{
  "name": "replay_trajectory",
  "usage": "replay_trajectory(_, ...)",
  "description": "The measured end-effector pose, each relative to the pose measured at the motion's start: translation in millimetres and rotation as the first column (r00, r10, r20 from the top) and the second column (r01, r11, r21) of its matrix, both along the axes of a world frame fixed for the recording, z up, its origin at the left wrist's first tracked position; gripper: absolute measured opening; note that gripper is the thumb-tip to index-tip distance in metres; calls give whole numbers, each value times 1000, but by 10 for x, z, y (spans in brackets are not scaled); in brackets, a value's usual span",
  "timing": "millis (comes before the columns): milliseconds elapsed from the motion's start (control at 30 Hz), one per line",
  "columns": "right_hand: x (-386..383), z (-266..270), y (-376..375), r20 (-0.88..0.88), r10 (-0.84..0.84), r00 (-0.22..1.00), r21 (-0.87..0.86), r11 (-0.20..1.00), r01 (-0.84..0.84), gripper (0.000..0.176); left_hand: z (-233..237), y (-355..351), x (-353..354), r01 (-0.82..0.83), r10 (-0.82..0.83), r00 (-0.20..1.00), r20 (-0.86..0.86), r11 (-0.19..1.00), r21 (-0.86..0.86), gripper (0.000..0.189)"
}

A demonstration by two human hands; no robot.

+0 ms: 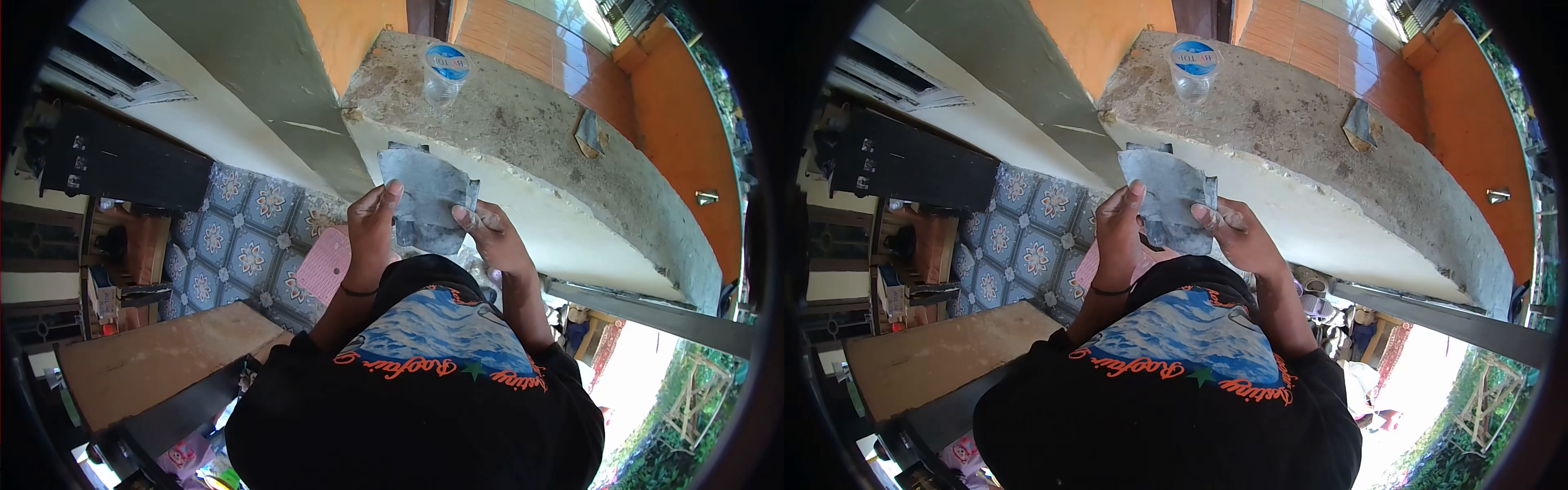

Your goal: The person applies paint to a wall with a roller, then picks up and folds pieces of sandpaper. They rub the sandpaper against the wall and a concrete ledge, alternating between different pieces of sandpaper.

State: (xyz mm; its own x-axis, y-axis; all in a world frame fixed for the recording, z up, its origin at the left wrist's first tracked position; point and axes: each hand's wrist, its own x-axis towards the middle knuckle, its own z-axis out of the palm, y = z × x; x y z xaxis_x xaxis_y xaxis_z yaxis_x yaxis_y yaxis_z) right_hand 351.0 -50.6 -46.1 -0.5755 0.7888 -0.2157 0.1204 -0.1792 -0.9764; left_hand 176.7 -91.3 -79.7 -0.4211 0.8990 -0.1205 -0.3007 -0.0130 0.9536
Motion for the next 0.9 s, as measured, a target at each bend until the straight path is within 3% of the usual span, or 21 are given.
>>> replay_trajectory(133, -29, 51, -15, -80, 18, 997, -20, 1000, -20, 36, 60, -8, -22, 13, -11, 998, 59, 1000, -20, 27)
replay_trajectory(200, -25, 23, 2, -185, 59, 981, -126, 988, -84, 35, -9, 45, -16, 25, -39, 966, 257, 998, 59, 29)
replay_trajectory(333, -172, 5, -69, -236, 36, 971, -10, 999, -40, 33, -30, 60, -18, 32, -52, 928, 368, 998, 60, 31)
replay_trajectory(400, -208, -81, -112, -184, -1, 983, -34, 999, -5, 32, 40, 78, -24, 65, -79, 969, 234, 996, 66, 32)
replay_trajectory(467, -243, -59, -156, -152, -115, 982, -132, 987, 95, 28, 55, 91, 21, 76, -88, 970, 229, 995, 61, 31)
replay_trajectory(600, -198, 47, -123, -98, -181, 979, -167, 972, 163, 27, -134, 101, -75, 52, -49, 981, 186, 999, -12, 26)
replay_trajectory(633, -137, 62, -90, -50, -135, 990, -144, 982, 127, 29, -134, 79, -122, 53, -50, 981, 186, 999, -12, 26)
replay_trajectory(700, -52, 96, -21, -5, -89, 996, -121, 989, 88, 31, -80, 31, -202, 132, -132, 991, 11, 986, -100, 27)
replay_trajectory(900, -8, 193, 18, 114, -91, 989, 21, 996, 89, 41, 17, -19, -197, 146, -145, 988, 44, 989, -34, 34)
